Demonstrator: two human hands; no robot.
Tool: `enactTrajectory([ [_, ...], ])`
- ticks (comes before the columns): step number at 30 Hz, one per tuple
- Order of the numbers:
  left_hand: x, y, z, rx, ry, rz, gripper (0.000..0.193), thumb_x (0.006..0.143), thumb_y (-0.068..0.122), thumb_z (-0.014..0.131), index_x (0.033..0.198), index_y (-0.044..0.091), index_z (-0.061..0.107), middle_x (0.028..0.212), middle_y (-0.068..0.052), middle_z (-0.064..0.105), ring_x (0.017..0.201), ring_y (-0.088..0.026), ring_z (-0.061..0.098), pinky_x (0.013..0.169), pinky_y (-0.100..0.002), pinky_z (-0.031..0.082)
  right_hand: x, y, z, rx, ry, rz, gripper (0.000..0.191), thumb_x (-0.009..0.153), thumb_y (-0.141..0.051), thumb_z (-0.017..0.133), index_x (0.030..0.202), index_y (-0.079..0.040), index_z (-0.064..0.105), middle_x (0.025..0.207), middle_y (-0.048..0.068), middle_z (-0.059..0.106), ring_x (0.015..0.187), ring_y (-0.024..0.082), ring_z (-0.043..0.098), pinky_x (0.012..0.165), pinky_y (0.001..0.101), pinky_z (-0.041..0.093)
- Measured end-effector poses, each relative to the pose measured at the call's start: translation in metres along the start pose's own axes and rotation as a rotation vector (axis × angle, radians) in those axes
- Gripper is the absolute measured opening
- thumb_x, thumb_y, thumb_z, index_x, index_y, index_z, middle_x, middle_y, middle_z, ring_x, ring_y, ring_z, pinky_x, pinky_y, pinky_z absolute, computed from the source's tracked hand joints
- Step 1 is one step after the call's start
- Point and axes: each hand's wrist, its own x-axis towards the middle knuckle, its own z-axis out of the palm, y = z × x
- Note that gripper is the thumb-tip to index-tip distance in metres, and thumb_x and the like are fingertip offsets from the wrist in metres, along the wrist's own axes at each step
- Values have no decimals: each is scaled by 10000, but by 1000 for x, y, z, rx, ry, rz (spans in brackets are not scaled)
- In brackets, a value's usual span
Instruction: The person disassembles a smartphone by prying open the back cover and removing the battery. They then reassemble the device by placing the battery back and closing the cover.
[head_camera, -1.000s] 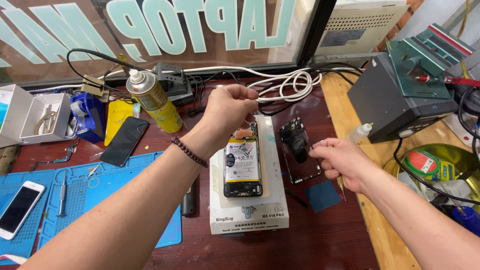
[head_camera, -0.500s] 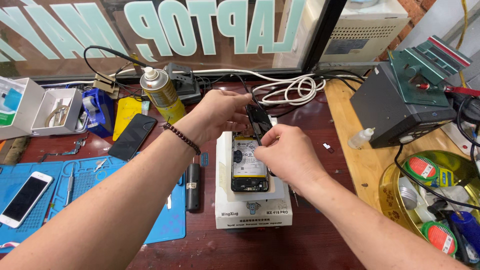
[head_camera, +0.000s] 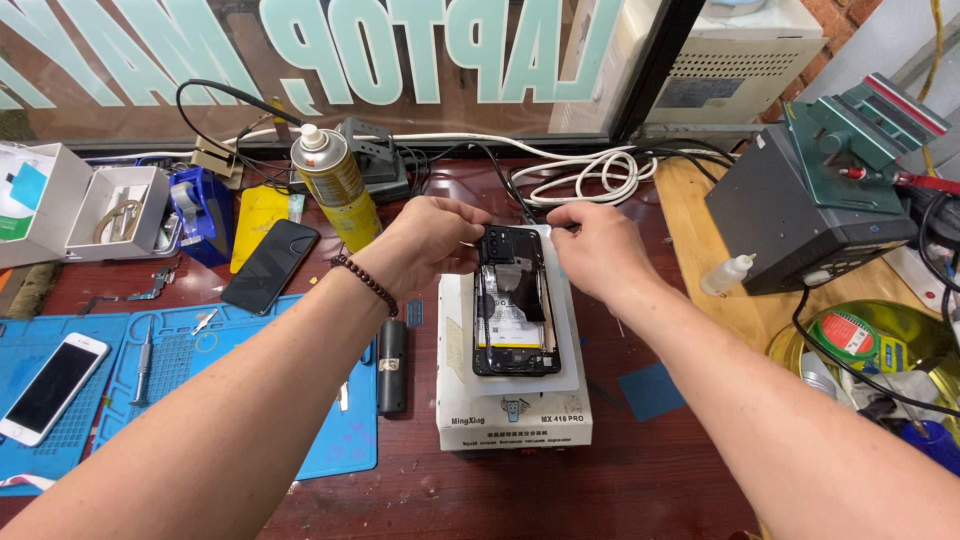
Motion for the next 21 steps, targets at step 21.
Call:
enactTrajectory([
  [21, 3, -3, 3, 98, 95, 13, 164, 922, 14, 672, 1072, 27, 738, 900, -54, 706, 725, -139, 642, 678, -317, 615, 13, 9, 16, 184, -185, 117, 218, 859, -141, 760, 1068, -80, 765, 843, 28, 719, 731, 103, 607, 646, 307, 511],
])
